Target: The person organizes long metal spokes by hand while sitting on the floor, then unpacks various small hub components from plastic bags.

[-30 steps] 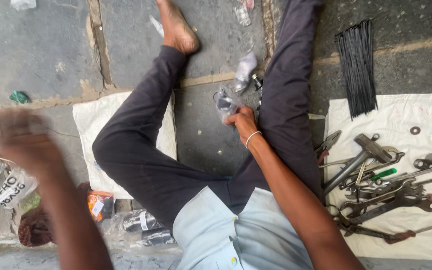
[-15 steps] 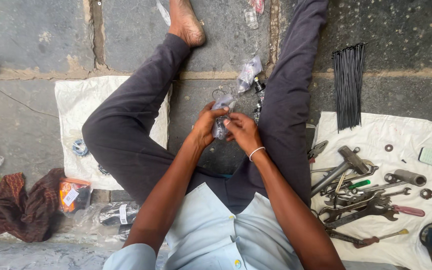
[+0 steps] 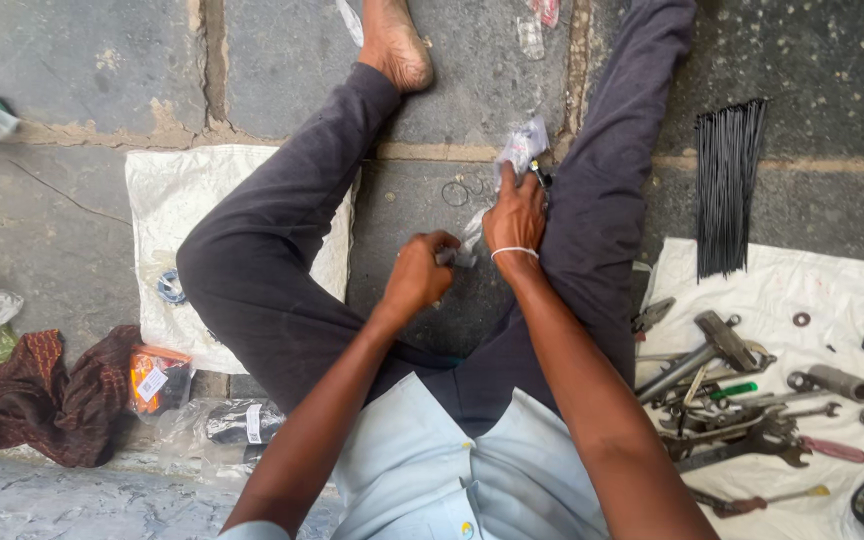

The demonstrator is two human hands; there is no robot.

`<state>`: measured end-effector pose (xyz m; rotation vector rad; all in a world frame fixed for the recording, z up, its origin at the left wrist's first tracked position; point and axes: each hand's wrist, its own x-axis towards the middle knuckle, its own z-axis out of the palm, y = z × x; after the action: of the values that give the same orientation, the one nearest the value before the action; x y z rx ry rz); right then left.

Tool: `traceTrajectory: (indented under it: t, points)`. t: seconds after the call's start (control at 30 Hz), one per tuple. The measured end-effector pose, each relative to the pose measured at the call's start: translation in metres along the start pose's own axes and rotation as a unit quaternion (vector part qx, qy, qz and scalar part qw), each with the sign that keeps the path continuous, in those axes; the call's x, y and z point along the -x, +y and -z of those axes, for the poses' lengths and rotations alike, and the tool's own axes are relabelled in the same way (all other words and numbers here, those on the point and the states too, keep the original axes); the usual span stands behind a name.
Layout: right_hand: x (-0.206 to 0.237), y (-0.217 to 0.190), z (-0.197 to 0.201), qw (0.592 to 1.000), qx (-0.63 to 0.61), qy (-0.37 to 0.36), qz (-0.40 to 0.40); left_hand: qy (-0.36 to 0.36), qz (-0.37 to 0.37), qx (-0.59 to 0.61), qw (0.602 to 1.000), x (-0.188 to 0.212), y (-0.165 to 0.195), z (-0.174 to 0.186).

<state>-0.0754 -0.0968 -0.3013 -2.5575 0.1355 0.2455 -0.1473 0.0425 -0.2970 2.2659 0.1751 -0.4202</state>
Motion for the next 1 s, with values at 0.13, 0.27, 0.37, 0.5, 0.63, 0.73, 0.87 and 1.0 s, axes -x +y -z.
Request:
traceTrajectory:
  t: [0.13, 0.27, 0.37, 0.5, 0.63, 0.73, 0.87, 1.0]
  points:
    - [-0.029, 0.002, -0.003, 0.938, 0.270, 0.074, 0.205, 0.107, -0.126, -0.048, 0.985, 0.011, -0.006, -0.003]
    - [-0.030, 0.009, -0.008, 0.962, 0.169, 0.050, 0.207, 0.122, -0.105, 0.012, 0.987, 0.002, -0.009, 0.001]
    - [-0.020, 0.013, -0.010, 0.968, 0.066, 0.119, 0.212, 0.176, -0.177, -0.073, 0.966, -0.007, -0.004, 0.002]
    - [-0.009, 0.016, 0.001, 0.961, -0.009, 0.185, 0.204, 0.218, -0.229, -0.046, 0.948, -0.017, 0.012, 0.001]
    - [-0.003, 0.022, 0.019, 0.961, -0.099, 0.202, 0.164, 0.289, -0.256, -0.004, 0.922, -0.030, 0.023, 0.012]
    - [0.002, 0.025, 0.027, 0.973, -0.127, 0.114, 0.154, 0.346, -0.264, -0.012, 0.900, -0.032, 0.028, 0.026]
    - [-0.008, 0.023, 0.042, 0.964, -0.239, 0.063, 0.099, 0.353, -0.234, 0.088, 0.901, -0.027, 0.043, 0.046]
    - [-0.013, 0.033, 0.063, 0.740, -0.672, -0.039, -0.002, 0.242, -0.058, 0.382, 0.890, -0.018, 0.040, 0.056]
